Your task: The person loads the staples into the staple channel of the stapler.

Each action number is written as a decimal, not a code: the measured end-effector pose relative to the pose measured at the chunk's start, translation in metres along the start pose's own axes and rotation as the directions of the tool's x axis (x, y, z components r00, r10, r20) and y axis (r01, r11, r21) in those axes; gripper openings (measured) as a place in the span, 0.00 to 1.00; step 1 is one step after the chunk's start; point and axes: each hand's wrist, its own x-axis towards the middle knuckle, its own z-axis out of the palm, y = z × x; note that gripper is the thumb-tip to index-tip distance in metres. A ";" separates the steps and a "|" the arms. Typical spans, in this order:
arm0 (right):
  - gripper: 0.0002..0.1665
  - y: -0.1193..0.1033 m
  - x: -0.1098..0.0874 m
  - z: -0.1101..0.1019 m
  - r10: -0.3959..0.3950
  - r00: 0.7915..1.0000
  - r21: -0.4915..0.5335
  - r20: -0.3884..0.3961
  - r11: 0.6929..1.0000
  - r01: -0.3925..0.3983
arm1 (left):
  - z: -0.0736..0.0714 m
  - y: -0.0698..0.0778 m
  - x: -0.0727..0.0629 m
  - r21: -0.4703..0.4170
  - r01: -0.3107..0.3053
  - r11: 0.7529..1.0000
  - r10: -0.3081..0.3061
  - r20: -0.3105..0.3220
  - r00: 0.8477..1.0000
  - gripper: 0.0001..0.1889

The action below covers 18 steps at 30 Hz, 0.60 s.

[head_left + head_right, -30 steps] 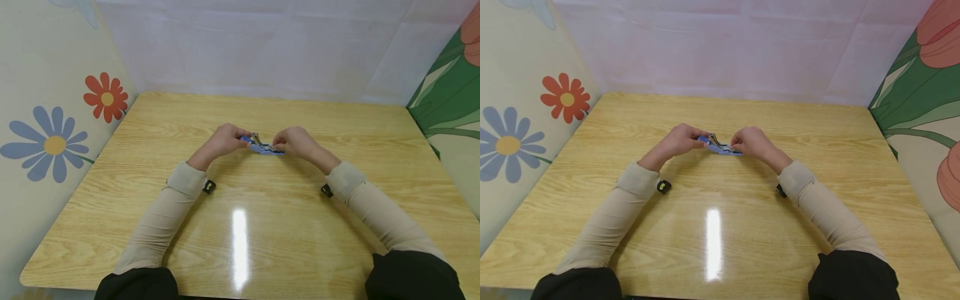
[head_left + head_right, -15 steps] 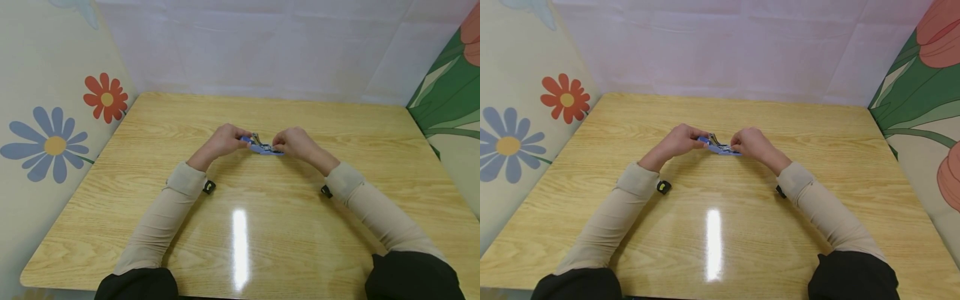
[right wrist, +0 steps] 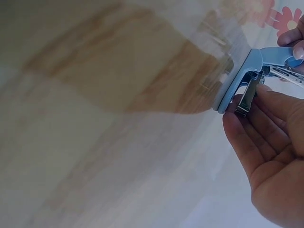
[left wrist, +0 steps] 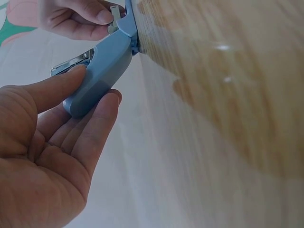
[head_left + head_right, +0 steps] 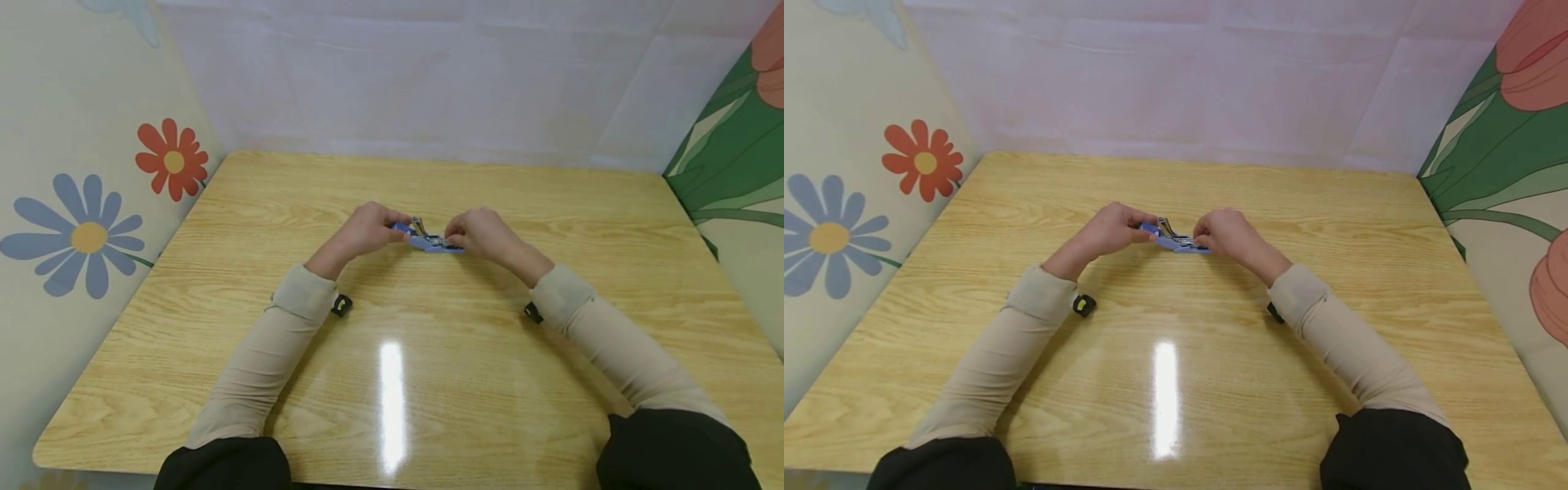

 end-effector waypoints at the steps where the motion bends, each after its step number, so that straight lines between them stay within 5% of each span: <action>1: 0.10 0.000 0.000 0.000 -0.003 1.000 -0.002 -0.003 1.000 0.003 | 0.000 0.000 0.000 0.001 -0.001 1.000 0.001 0.001 1.000 0.22; 18: 0.10 -0.001 0.001 -0.001 -0.007 1.000 -0.022 0.010 1.000 0.007 | 0.000 0.000 0.000 -0.009 0.002 1.000 -0.002 0.007 1.000 0.23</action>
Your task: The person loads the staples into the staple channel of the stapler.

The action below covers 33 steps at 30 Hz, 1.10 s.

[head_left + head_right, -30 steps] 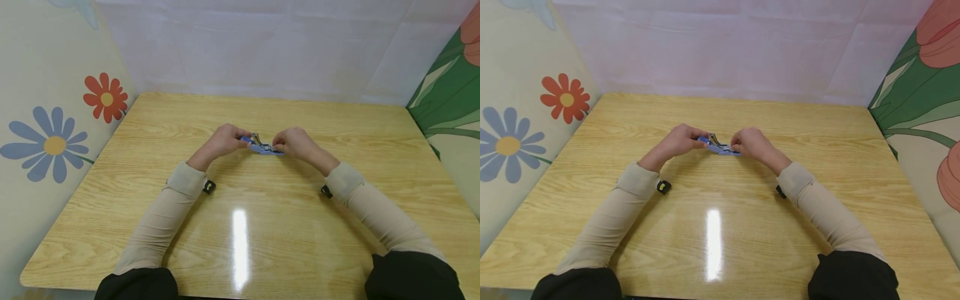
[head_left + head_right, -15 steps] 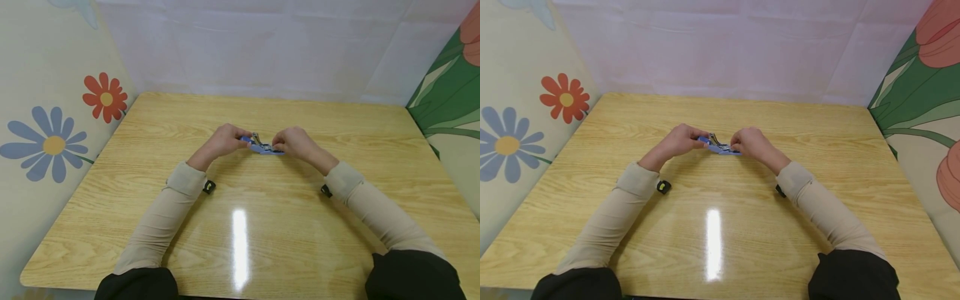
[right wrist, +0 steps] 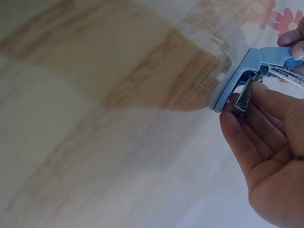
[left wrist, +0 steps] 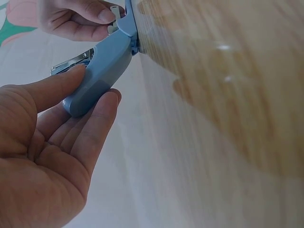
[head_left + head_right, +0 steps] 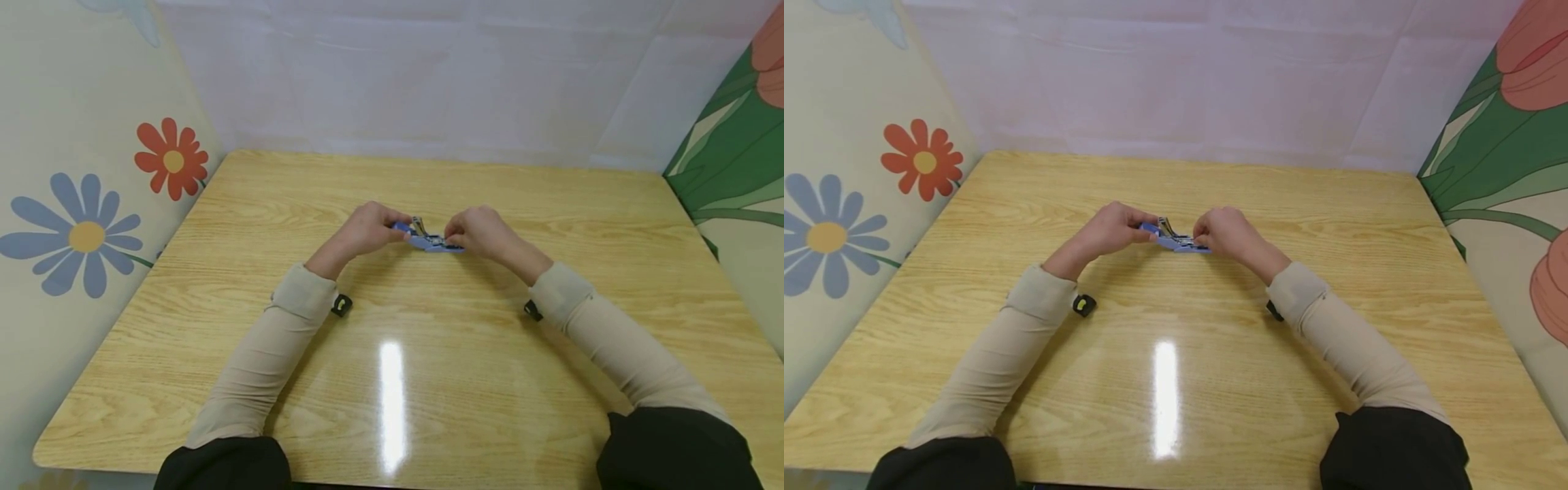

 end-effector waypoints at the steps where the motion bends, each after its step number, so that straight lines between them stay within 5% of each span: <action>1: 0.10 0.000 0.000 0.000 0.001 1.000 0.001 0.002 1.000 -0.001 | 0.000 0.000 0.000 0.000 -0.001 1.000 0.001 0.001 1.000 0.23; 33: 0.11 0.026 -0.018 -0.004 0.035 0.999 0.096 -0.018 0.995 -0.033 | 0.000 -0.002 -0.001 -0.025 0.003 1.000 -0.003 0.012 1.000 0.23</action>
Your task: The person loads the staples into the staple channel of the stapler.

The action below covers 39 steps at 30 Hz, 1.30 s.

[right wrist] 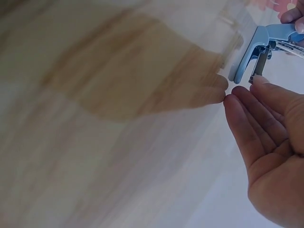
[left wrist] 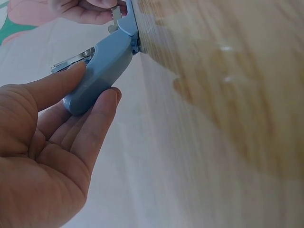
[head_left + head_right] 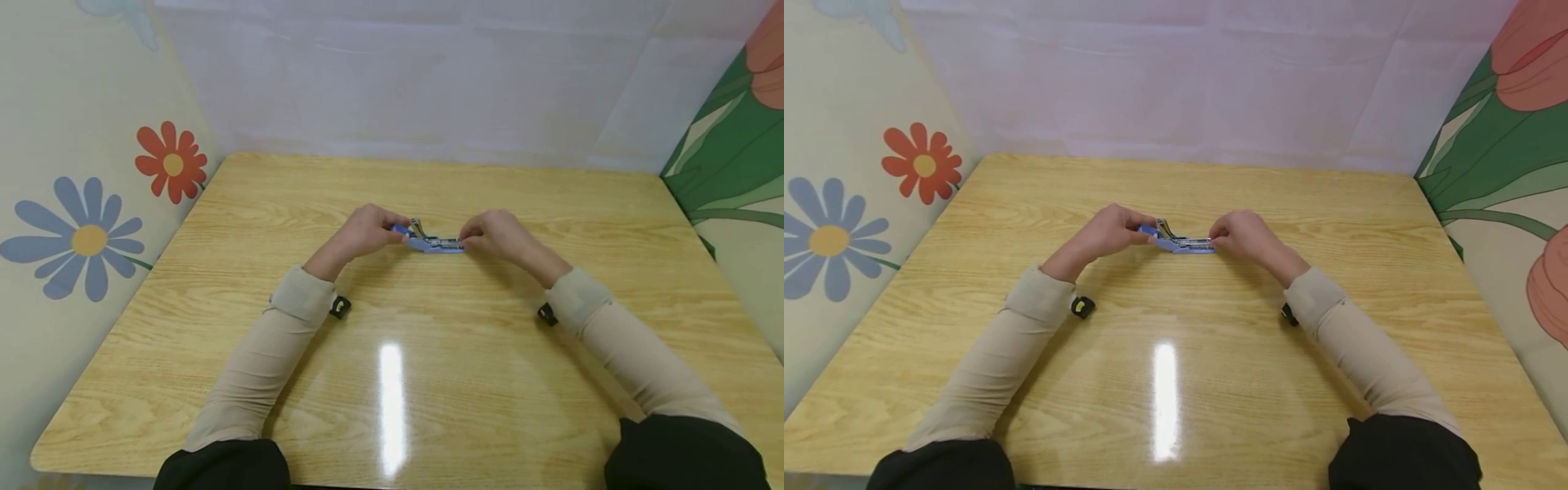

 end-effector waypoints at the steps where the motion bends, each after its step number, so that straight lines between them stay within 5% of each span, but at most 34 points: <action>1: 0.11 0.001 0.000 0.000 0.003 1.000 0.001 0.000 1.000 -0.003 | 0.000 0.000 0.000 0.000 -0.002 1.000 0.002 0.002 1.000 0.23; 27: 0.11 -0.003 -0.001 0.001 -0.006 1.000 -0.059 -0.024 0.998 0.004 | 0.001 0.005 0.002 0.092 -0.012 0.996 0.015 -0.023 1.000 0.24; 39: 0.11 -0.002 -0.001 0.001 0.007 1.000 -0.055 -0.027 0.998 -0.008 | -0.001 0.012 0.001 0.164 -0.055 0.985 0.052 0.024 0.998 0.25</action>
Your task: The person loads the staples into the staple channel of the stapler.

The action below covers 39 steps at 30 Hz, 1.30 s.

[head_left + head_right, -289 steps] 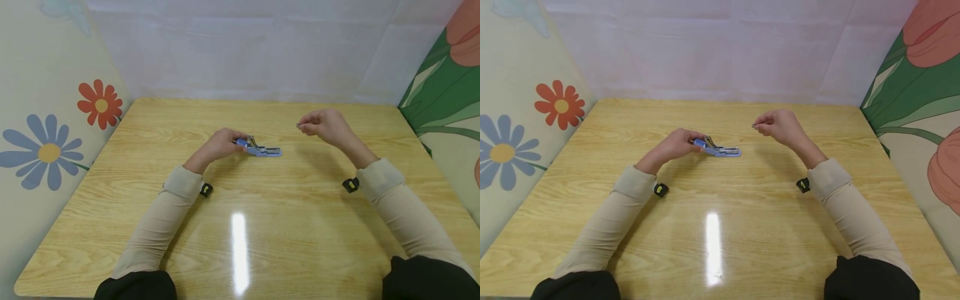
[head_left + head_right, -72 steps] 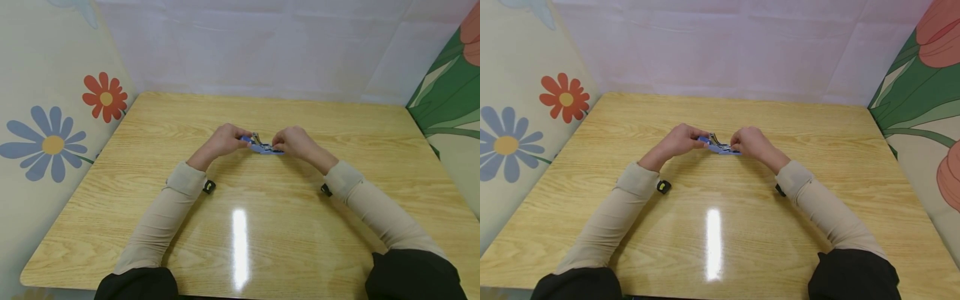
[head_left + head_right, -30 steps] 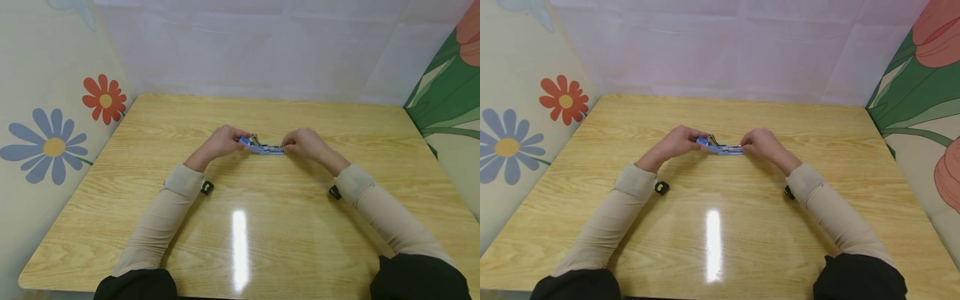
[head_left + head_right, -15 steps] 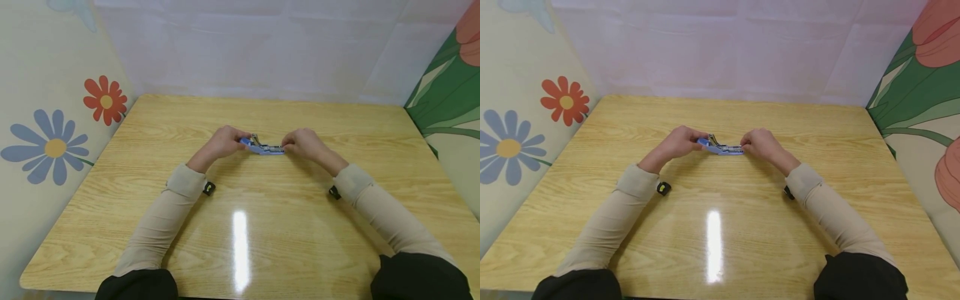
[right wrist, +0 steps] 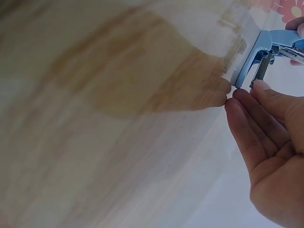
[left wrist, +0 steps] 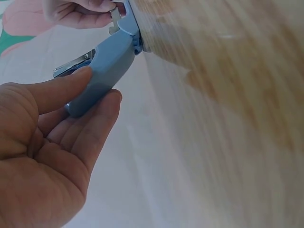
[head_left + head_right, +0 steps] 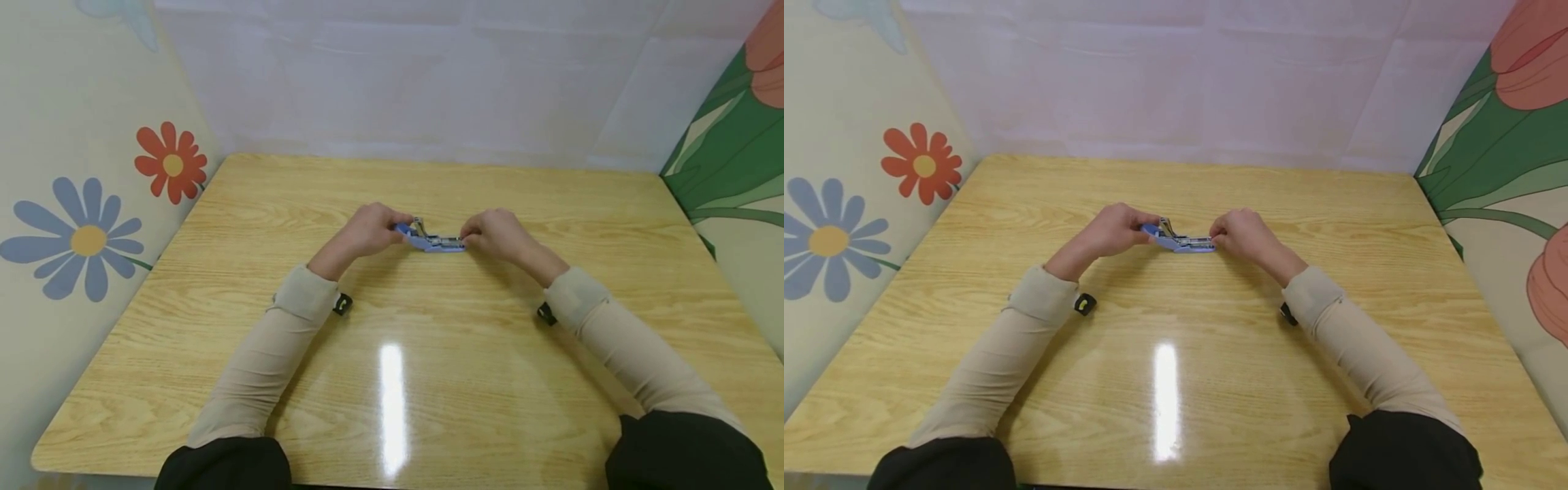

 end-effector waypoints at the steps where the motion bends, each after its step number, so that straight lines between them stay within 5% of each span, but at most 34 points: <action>1: 0.11 0.000 0.000 0.000 0.000 1.000 -0.003 -0.001 1.000 0.000 | 0.000 0.000 0.000 0.004 -0.007 1.000 0.007 -0.001 1.000 0.25; 39: 0.12 0.001 0.000 0.002 0.023 1.000 -0.008 -0.005 1.000 -0.023 | 0.014 0.022 0.013 0.014 -0.139 0.990 0.139 -0.122 0.983 0.26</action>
